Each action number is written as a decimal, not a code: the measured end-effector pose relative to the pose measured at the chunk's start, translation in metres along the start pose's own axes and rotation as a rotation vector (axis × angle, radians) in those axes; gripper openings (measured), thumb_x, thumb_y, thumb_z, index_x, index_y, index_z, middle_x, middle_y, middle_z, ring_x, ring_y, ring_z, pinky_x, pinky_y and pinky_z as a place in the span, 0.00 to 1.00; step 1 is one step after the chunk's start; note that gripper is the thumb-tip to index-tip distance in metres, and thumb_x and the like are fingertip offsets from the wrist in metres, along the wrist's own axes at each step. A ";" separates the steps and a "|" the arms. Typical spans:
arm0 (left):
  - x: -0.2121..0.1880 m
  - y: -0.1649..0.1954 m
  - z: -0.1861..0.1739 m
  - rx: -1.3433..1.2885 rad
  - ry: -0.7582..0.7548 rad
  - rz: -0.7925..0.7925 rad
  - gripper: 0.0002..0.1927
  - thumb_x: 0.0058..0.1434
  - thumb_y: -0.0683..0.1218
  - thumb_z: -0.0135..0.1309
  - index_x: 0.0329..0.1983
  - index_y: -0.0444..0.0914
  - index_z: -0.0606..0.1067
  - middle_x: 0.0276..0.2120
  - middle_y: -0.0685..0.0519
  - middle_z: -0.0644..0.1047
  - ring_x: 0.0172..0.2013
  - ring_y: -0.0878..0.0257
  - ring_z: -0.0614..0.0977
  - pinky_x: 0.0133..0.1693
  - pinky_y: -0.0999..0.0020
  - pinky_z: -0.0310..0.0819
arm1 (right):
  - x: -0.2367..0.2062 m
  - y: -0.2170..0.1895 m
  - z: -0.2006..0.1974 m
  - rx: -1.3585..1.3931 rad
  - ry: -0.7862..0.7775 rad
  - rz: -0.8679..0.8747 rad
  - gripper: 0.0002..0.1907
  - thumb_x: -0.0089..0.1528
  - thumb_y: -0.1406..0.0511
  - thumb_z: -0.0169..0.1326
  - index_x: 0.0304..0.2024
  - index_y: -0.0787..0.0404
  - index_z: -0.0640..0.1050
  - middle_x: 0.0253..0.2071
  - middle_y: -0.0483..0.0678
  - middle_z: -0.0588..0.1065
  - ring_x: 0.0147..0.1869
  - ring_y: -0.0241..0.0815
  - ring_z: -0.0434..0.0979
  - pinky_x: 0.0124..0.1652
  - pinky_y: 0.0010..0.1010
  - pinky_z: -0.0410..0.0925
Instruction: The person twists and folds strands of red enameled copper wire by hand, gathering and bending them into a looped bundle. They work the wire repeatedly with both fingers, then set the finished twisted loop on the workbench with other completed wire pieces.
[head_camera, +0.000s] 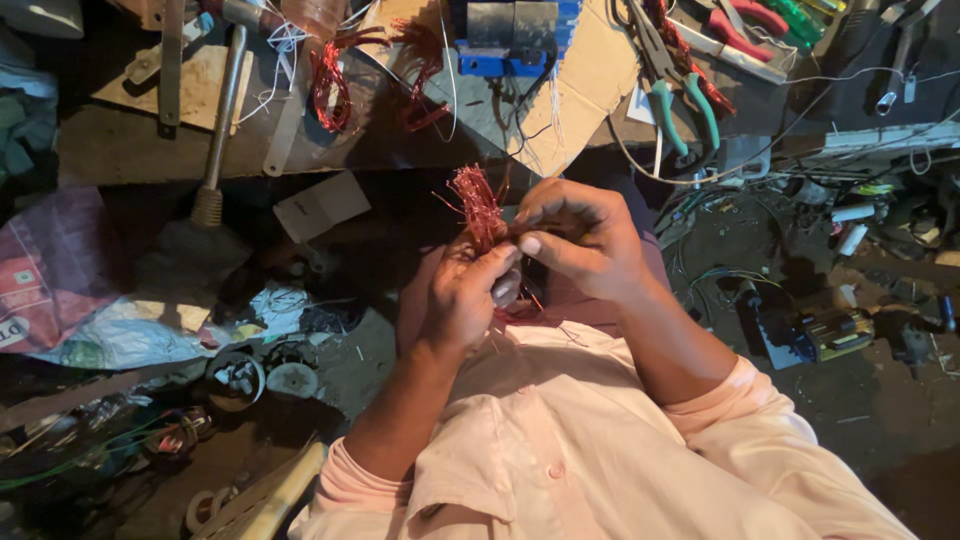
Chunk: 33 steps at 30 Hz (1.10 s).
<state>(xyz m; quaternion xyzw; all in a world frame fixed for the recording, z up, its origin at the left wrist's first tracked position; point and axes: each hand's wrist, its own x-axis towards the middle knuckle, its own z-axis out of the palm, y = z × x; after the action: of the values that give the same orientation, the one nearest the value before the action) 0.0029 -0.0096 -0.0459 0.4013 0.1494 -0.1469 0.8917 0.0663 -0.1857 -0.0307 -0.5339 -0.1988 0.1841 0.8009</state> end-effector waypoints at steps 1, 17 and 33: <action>-0.001 -0.002 0.000 0.000 -0.028 0.025 0.05 0.67 0.42 0.49 0.44 0.37 0.72 0.28 0.58 0.70 0.25 0.72 0.67 0.27 0.75 0.59 | 0.000 0.001 0.001 0.008 0.003 -0.003 0.05 0.66 0.74 0.58 0.44 0.70 0.76 0.44 0.51 0.74 0.47 0.36 0.75 0.49 0.26 0.69; 0.002 -0.008 0.001 0.064 0.072 0.303 0.06 0.72 0.43 0.51 0.49 0.37 0.71 0.28 0.59 0.69 0.28 0.72 0.68 0.31 0.75 0.61 | -0.004 0.016 0.002 -0.217 0.081 0.018 0.06 0.62 0.71 0.60 0.35 0.68 0.76 0.35 0.46 0.74 0.38 0.31 0.68 0.39 0.24 0.62; -0.001 -0.005 0.004 0.123 0.058 0.279 0.05 0.71 0.43 0.53 0.46 0.37 0.73 0.28 0.60 0.69 0.27 0.73 0.68 0.29 0.75 0.59 | -0.006 0.016 0.002 0.009 0.108 0.024 0.06 0.62 0.71 0.61 0.35 0.68 0.76 0.37 0.49 0.75 0.41 0.36 0.73 0.44 0.26 0.66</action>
<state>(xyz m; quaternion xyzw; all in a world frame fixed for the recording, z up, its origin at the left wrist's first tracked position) 0.0005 -0.0159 -0.0466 0.4761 0.1087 -0.0189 0.8725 0.0586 -0.1817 -0.0453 -0.5418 -0.1479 0.1653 0.8107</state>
